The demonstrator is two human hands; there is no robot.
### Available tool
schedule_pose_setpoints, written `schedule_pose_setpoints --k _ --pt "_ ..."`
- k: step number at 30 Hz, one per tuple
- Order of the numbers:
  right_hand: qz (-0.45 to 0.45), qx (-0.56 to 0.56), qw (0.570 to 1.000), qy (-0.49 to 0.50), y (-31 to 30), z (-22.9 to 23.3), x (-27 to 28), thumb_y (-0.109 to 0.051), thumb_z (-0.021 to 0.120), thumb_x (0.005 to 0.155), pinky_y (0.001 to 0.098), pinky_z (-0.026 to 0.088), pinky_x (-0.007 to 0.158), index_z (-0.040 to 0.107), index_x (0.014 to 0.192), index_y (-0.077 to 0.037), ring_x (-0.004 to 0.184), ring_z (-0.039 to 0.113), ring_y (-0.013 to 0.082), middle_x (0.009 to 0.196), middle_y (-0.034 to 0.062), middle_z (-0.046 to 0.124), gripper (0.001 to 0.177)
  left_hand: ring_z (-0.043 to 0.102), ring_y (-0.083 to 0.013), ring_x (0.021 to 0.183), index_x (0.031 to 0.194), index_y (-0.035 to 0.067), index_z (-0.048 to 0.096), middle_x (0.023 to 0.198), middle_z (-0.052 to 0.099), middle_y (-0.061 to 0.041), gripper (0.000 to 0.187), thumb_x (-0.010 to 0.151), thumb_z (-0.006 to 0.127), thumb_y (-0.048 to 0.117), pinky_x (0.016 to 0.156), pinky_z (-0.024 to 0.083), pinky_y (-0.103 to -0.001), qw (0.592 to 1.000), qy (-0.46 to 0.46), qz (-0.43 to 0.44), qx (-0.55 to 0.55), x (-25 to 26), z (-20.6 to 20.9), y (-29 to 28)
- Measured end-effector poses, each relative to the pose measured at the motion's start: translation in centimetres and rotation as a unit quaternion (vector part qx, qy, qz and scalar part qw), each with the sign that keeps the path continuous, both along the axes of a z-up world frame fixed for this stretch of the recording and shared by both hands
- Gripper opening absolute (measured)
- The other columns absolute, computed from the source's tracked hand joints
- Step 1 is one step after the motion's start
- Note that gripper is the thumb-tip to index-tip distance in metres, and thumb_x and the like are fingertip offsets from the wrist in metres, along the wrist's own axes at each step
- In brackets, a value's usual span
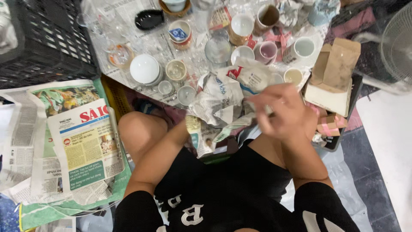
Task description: The person sits at a table and wraps small ceramic items, such as cups and bowls, in newspaper. They fold the paper around each item and place the wrapped bundle into a black plastic crate.
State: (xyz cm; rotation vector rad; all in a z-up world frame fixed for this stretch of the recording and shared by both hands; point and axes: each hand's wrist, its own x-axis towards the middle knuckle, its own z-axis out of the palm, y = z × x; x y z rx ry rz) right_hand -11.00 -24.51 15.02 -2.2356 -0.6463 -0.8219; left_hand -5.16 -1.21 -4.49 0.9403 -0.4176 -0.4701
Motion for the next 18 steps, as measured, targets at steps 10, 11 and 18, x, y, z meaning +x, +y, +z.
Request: schedule_pose_setpoints --k 10,11,18 --pt "-0.015 -0.044 0.953 0.300 3.5 -2.6 3.9 -0.022 0.067 0.102 0.0462 0.049 0.060 0.055 0.111 -0.004 0.070 0.068 0.0351 0.075 0.0148 0.069 0.024 0.056 -0.0262 0.104 0.121 -0.001 0.053 0.111 0.057 -0.015 0.060 0.112 0.043 0.057 0.094 0.045 -0.042 0.999 -0.038 0.028 0.028 0.7 0.9 -0.8" --pt "0.009 -0.030 0.950 0.310 2.9 -2.9 4.5 -0.022 0.066 0.102 0.0462 0.050 0.060 0.054 0.110 -0.003 0.070 0.068 0.0357 0.077 0.0150 0.069 0.023 0.056 -0.0262 0.103 0.121 -0.002 0.053 0.110 0.056 -0.015 0.059 0.112 0.044 0.056 0.094 0.045 -0.042 0.998 -0.037 0.030 0.031 0.6 0.9 -0.9" --pt "0.050 -0.075 0.930 0.355 2.7 -3.7 6.0 -0.024 0.070 0.097 0.0481 0.047 0.058 0.055 0.091 0.000 0.065 0.065 0.0404 0.069 0.0180 0.066 0.029 0.054 -0.0257 0.098 0.115 -0.002 0.055 0.104 0.056 -0.014 0.056 0.114 0.045 0.053 0.090 0.044 -0.042 0.996 -0.042 0.069 0.042 0.5 -0.1 0.2"
